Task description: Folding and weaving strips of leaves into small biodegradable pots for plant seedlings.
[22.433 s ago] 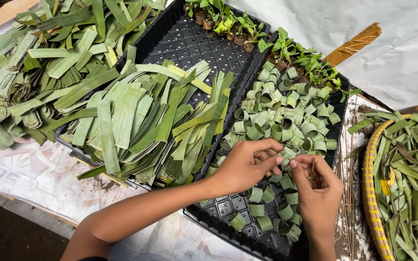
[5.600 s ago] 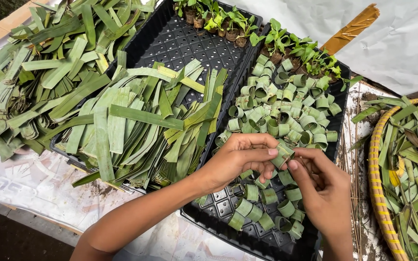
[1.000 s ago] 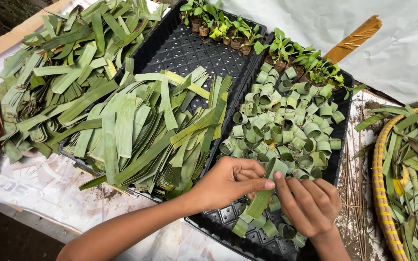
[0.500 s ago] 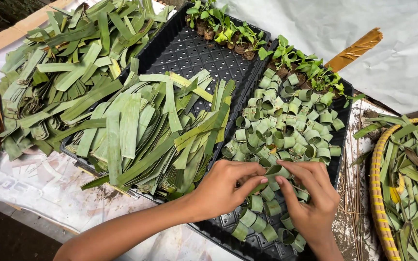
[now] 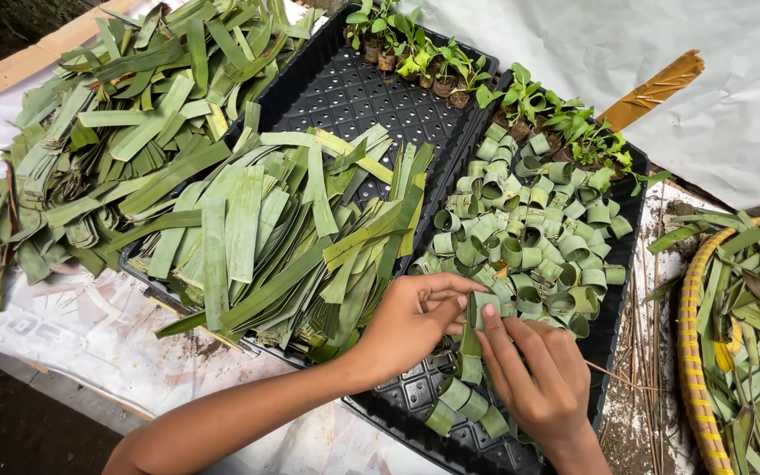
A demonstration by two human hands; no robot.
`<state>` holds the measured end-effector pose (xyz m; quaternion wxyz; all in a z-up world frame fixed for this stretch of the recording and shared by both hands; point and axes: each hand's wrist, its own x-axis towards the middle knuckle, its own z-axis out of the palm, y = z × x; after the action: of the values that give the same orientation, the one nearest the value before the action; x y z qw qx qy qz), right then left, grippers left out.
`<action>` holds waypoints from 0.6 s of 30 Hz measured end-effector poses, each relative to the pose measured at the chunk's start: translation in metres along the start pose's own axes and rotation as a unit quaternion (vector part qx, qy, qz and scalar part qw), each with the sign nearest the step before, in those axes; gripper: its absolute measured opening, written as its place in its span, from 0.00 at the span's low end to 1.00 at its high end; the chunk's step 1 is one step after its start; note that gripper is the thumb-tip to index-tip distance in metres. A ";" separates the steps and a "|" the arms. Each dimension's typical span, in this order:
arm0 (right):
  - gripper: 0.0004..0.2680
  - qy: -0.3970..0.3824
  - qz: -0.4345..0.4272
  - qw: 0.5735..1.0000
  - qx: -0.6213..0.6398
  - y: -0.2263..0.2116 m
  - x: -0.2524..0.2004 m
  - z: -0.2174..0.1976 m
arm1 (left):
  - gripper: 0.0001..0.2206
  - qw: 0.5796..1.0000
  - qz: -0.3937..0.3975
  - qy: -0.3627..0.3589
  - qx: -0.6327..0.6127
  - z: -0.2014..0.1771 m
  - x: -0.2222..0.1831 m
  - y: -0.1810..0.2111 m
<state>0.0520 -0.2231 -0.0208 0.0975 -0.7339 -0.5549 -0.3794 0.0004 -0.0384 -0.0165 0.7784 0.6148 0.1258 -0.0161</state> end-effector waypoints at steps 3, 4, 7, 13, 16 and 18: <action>0.12 -0.006 -0.009 1.000 0.009 -0.003 0.003 0.001 | 0.10 0.999 -0.014 0.004 -0.029 -0.001 0.001 0.003; 0.12 -0.007 -0.010 1.000 0.010 -0.004 0.002 0.002 | 0.10 0.999 -0.015 0.005 -0.030 -0.002 0.000 0.003; 0.15 -0.008 0.028 0.996 0.089 -0.003 0.003 0.003 | 0.10 0.999 0.030 -0.009 -0.019 -0.004 0.001 0.001; 0.21 -0.069 0.100 0.961 0.247 0.008 0.008 -0.003 | 0.10 0.999 0.001 0.010 -0.046 -0.007 0.009 0.002; 0.12 -0.025 0.182 0.932 0.312 0.004 0.003 0.002 | 0.12 1.000 0.002 0.017 -0.022 -0.005 0.004 0.005; 0.11 -0.018 0.325 0.832 0.450 -0.001 0.004 0.004 | 0.10 0.997 0.078 0.021 0.007 -0.003 -0.003 0.005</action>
<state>0.0530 -0.2178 -0.0212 0.5241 -0.7538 -0.3958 -0.0211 -0.0017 -0.0347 -0.0119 0.7704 0.6281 0.0939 0.0564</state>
